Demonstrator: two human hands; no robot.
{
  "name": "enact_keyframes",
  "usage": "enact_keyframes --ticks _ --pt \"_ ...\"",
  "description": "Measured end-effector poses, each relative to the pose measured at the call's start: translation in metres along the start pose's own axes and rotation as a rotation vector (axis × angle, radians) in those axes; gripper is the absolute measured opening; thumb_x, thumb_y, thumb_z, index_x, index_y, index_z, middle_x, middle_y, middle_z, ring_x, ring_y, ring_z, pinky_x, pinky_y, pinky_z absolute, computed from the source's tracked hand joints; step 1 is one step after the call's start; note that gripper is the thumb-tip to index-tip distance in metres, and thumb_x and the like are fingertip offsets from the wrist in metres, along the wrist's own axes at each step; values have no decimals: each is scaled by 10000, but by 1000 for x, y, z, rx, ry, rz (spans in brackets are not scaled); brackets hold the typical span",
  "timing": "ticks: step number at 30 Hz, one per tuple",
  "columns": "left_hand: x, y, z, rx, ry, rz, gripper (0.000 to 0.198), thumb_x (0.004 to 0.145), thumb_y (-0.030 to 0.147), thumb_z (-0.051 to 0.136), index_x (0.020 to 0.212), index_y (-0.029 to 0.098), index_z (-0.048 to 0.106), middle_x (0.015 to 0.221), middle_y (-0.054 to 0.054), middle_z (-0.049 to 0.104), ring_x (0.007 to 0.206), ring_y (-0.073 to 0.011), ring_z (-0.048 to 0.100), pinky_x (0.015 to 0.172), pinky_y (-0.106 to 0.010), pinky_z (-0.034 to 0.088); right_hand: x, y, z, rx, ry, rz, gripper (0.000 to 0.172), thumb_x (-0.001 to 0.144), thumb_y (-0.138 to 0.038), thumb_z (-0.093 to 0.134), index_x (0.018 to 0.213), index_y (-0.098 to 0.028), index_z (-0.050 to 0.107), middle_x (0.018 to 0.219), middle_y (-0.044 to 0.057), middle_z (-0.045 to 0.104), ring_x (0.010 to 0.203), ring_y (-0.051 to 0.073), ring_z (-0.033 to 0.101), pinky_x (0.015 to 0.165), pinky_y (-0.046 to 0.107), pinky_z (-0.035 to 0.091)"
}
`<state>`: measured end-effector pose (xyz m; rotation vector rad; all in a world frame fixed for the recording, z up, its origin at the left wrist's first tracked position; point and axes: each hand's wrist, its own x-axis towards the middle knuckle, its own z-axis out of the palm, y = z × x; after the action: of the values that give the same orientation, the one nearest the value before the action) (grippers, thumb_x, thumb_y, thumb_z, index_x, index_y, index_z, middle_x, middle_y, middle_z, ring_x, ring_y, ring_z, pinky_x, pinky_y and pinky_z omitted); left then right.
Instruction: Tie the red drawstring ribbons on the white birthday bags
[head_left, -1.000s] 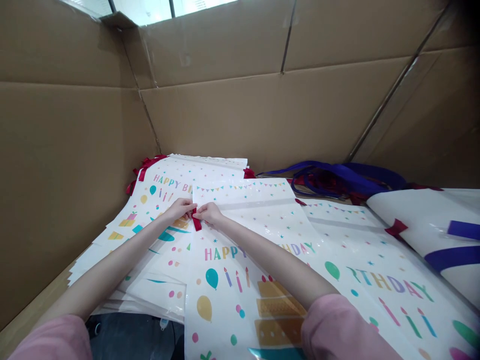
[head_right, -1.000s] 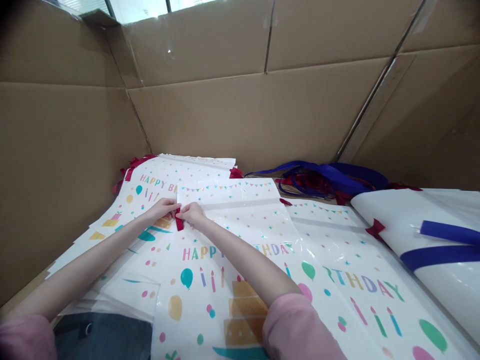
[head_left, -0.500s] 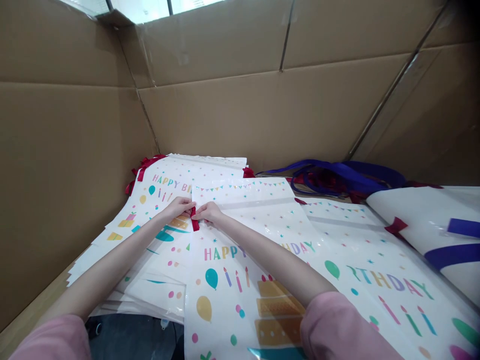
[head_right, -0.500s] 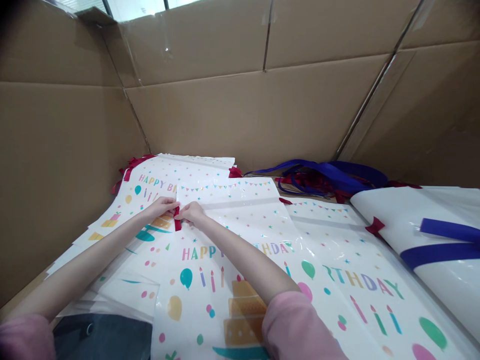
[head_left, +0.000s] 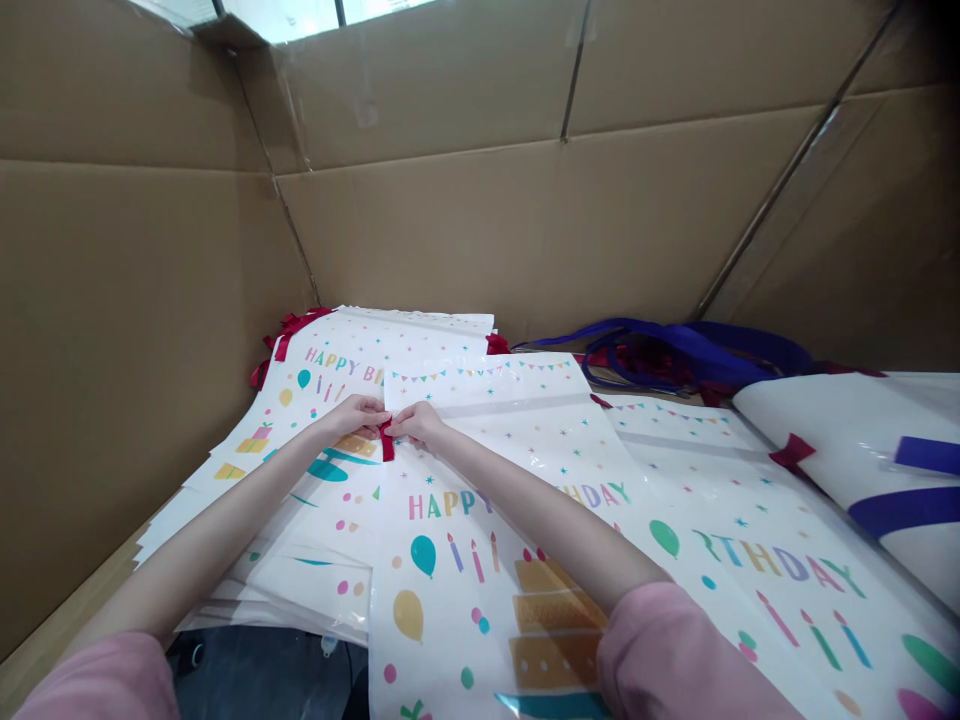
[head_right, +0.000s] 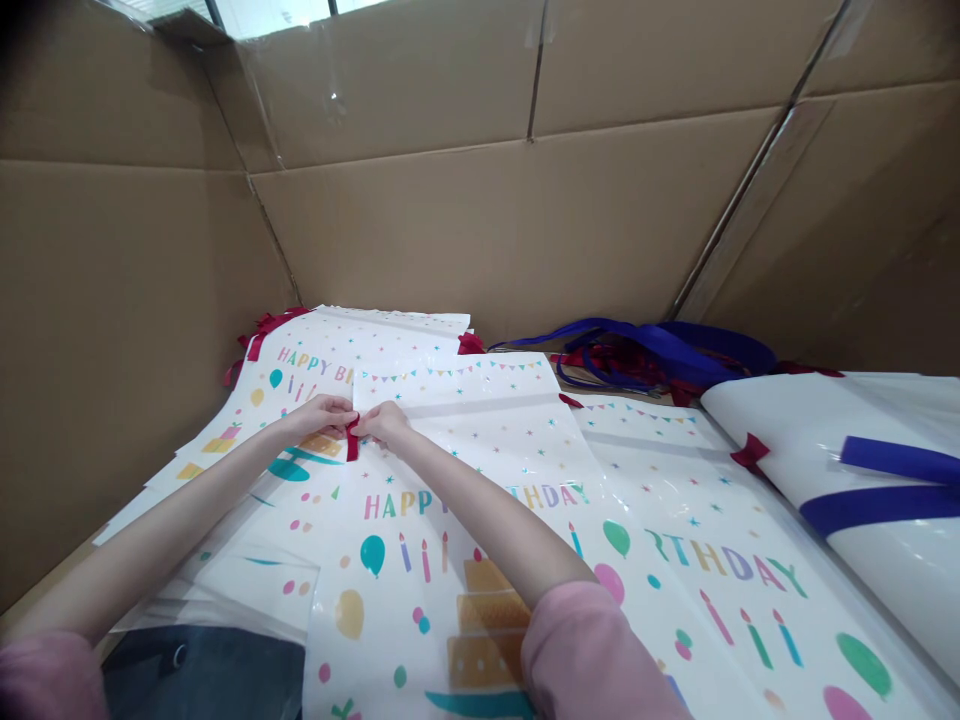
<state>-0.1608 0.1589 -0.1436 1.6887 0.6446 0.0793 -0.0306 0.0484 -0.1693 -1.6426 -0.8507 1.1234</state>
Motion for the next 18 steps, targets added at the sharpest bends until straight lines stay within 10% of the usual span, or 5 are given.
enact_keyframes --ticks 18 --pt "-20 -5 5 -75 187 -52 540 525 219 780 986 191 501 529 72 585 495 -122 580 556 -237 466 8 2 -5 69 -101 29 25 657 -126 632 638 -129 648 509 -3 611 319 47 319 316 204 209"
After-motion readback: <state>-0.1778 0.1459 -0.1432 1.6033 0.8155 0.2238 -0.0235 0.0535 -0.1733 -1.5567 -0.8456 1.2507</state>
